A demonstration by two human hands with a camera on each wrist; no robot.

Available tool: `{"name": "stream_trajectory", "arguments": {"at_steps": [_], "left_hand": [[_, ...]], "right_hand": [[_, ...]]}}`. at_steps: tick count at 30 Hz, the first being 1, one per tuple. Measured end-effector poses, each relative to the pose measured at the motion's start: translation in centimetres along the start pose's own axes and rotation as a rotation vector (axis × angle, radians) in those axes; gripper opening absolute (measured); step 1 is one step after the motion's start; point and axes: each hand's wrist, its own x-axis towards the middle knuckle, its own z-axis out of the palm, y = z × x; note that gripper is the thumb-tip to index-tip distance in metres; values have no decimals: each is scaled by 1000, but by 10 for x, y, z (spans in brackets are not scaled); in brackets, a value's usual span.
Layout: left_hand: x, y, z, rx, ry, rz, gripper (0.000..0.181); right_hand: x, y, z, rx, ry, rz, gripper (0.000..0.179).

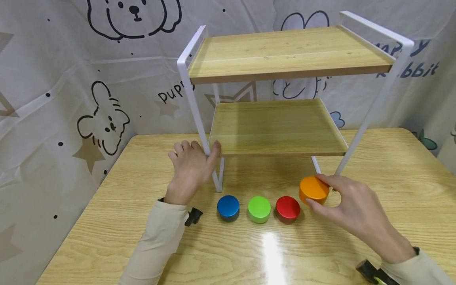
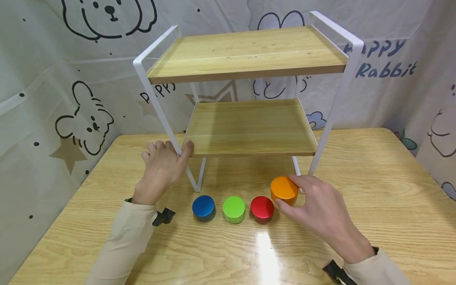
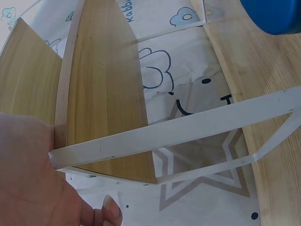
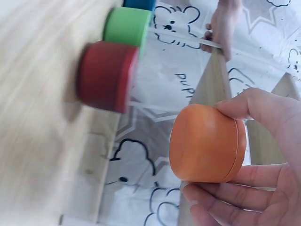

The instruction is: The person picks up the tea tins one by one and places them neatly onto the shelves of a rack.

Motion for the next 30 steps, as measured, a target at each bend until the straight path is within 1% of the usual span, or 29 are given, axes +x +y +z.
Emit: {"name": "stream_trajectory", "arguments": {"at_steps": [6,10,17,30], "left_hand": [[0,-1,1,-9,7,7,66],[0,-1,2,-6,7,3,67],[0,-1,2,-10,6,8,66],[0,-1,2,-9,22,16,64]], "right_hand": [[14,-14,1,22,52,-62,50],[19,-20,3,50,64,-82,49],[26,-29,5,94,54,-85,48],[36,-42,7,105,36,-101,46]]}}
